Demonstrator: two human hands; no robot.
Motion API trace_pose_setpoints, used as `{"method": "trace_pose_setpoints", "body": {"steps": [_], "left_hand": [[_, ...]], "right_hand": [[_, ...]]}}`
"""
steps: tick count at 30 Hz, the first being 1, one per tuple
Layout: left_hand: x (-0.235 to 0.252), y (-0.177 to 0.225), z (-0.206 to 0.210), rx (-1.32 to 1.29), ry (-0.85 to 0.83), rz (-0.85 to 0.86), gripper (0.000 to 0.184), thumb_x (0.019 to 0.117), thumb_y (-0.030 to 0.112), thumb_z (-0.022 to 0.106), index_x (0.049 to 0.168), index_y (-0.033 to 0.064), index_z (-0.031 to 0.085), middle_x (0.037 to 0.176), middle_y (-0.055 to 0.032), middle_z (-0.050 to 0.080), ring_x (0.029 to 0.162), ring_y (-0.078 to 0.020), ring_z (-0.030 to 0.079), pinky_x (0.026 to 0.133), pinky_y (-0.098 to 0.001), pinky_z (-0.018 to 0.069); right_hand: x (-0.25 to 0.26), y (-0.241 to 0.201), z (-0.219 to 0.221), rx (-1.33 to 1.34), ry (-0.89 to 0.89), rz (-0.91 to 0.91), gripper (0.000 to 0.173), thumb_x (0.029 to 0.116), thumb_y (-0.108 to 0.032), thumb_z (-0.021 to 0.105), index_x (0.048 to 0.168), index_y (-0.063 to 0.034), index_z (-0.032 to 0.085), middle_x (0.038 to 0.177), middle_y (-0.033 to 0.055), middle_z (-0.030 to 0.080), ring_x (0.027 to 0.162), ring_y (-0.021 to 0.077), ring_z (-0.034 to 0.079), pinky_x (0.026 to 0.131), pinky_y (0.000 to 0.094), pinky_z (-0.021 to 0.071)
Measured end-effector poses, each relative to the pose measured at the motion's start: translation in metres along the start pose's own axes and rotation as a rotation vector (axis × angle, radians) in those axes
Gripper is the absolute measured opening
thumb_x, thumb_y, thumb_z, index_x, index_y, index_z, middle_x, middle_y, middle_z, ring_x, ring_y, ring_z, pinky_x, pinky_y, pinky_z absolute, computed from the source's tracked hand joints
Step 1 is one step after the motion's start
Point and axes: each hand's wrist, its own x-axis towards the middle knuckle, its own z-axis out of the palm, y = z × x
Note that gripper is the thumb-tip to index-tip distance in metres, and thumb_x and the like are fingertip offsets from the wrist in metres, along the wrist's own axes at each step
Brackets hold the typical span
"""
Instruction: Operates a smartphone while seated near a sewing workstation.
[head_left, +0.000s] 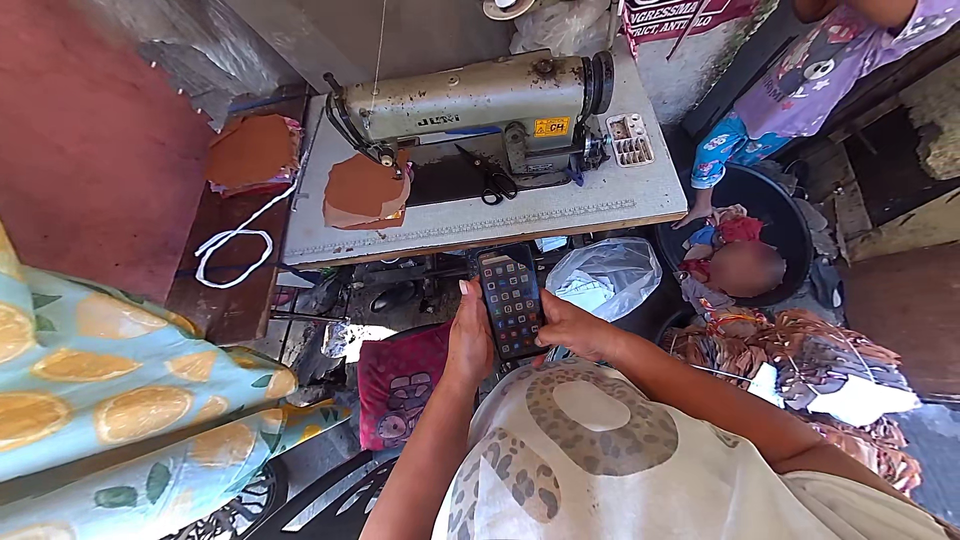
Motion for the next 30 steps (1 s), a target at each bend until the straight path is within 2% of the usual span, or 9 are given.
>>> {"method": "trace_pose_setpoints", "body": {"steps": [3,8,15,20,22,25,28,30], "left_hand": [[-0.001,0.001,-0.001,-0.012,0.001,-0.005,0.073,0.1075,0.050,-0.001,0.154,0.0069,0.035,0.135,-0.0139,0.063,0.123,-0.0227,0.064,0.105,-0.0433,0.0531],[-0.003,0.001,-0.001,-0.024,-0.011,-0.001,0.073,0.1074,0.052,0.000,0.157,0.0088,0.032,0.140,-0.0129,0.060,0.127,-0.0224,0.061,0.108,-0.0433,0.0510],[-0.005,0.002,0.003,-0.024,-0.003,-0.003,0.072,0.1076,0.051,0.000,0.156,0.0078,0.032,0.139,-0.0134,0.060,0.126,-0.0226,0.062,0.107,-0.0431,0.0518],[-0.008,-0.001,0.004,0.010,0.021,0.002,0.070,0.1085,0.049,0.002,0.157,0.0080,0.031,0.144,-0.0118,0.058,0.131,-0.0207,0.059,0.110,-0.0412,0.0493],[-0.008,-0.002,0.004,0.020,0.029,0.006,0.070,0.1085,0.049,0.003,0.157,0.0075,0.032,0.143,-0.0122,0.058,0.130,-0.0208,0.059,0.110,-0.0418,0.0499],[-0.009,-0.003,0.004,0.044,0.037,0.015,0.071,0.1084,0.050,0.004,0.156,0.0061,0.032,0.143,-0.0127,0.058,0.130,-0.0212,0.059,0.110,-0.0424,0.0497],[-0.010,-0.007,0.005,0.051,0.031,0.018,0.070,0.1088,0.050,0.006,0.156,0.0058,0.034,0.141,-0.0142,0.059,0.128,-0.0222,0.060,0.108,-0.0430,0.0509],[-0.011,-0.010,0.007,0.049,0.027,0.014,0.070,0.1089,0.049,0.007,0.156,0.0060,0.034,0.141,-0.0140,0.059,0.128,-0.0220,0.060,0.108,-0.0427,0.0506]], "right_hand": [[0.000,0.002,-0.001,-0.010,-0.043,-0.024,0.074,0.0843,0.010,0.053,0.150,-0.0100,0.027,0.130,0.0110,0.063,0.107,0.0227,0.072,0.072,0.0371,0.0652],[0.000,0.002,-0.001,-0.027,-0.048,-0.024,0.072,0.0854,0.012,0.053,0.149,-0.0101,0.027,0.129,0.0113,0.065,0.103,0.0220,0.073,0.070,0.0351,0.0649],[-0.003,0.003,-0.001,-0.004,-0.049,-0.020,0.072,0.0861,0.008,0.052,0.150,-0.0114,0.026,0.129,0.0106,0.063,0.104,0.0214,0.072,0.070,0.0349,0.0646],[-0.005,0.004,0.001,-0.006,-0.024,-0.002,0.078,0.0847,0.008,0.053,0.154,-0.0113,0.023,0.135,0.0120,0.059,0.107,0.0224,0.071,0.069,0.0363,0.0649],[-0.005,0.004,0.000,-0.032,-0.012,-0.007,0.076,0.0856,0.005,0.055,0.154,-0.0095,0.025,0.135,0.0119,0.059,0.110,0.0200,0.069,0.075,0.0349,0.0643],[-0.001,0.001,0.002,-0.115,0.070,-0.082,0.071,0.0892,-0.006,0.062,0.153,-0.0032,0.031,0.136,0.0122,0.060,0.119,0.0126,0.063,0.098,0.0293,0.0554],[0.008,-0.011,0.004,-0.142,0.211,-0.169,0.060,0.0953,-0.011,0.064,0.149,-0.0027,0.039,0.132,0.0149,0.062,0.119,0.0171,0.064,0.102,0.0356,0.0536],[0.016,-0.018,0.003,-0.157,0.272,-0.228,0.057,0.0960,-0.011,0.064,0.148,-0.0044,0.041,0.133,0.0149,0.062,0.119,0.0194,0.064,0.102,0.0390,0.0536]]}}
